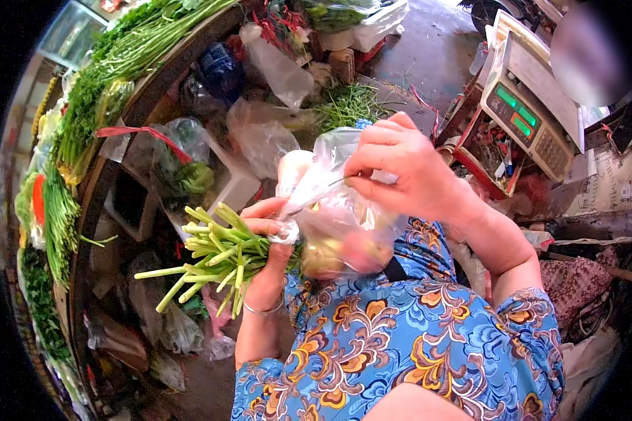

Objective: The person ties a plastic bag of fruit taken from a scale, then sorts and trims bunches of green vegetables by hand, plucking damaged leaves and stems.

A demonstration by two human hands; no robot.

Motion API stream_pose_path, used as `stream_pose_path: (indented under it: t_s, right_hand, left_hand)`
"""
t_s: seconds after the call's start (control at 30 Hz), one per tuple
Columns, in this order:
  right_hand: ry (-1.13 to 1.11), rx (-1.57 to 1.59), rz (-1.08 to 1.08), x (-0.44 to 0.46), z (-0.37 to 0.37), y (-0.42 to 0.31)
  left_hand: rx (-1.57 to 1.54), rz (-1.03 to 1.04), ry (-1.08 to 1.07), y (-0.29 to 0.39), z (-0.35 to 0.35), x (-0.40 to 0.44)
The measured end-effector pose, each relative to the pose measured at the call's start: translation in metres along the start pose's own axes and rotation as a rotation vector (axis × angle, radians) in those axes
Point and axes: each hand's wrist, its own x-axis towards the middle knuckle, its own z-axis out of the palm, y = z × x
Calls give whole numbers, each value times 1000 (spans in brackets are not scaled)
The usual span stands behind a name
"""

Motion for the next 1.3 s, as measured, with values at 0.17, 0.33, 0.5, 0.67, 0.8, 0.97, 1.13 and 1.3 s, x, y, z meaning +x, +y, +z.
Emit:
stream_pose_path:
  t_s: [0.17,0.33,0.5,0.67,0.8,0.97,1.13,1.3]
  right_hand:
    - [0,266,-43,6,-36,6]
    - [-185,1238,66,4,-69,88]
    - [-141,-727,313,22,-36,91]
    - [-199,254,-117,49,1,29]
    - [-293,531,-69,55,31,26]
    - [-299,557,-13,55,38,24]
    - [-218,545,104,53,33,28]
    - [-190,476,246,50,35,26]
  left_hand:
    - [-15,3,-2,-1,-2,-1]
    - [21,76,-51,-6,-5,0]
    - [22,6,-63,-1,-4,2]
    - [40,101,-97,2,1,6]
    - [40,82,-129,4,0,6]
    - [56,124,-125,-7,-1,6]
    - [61,49,-127,0,2,-5]
    - [62,28,-128,8,0,-17]
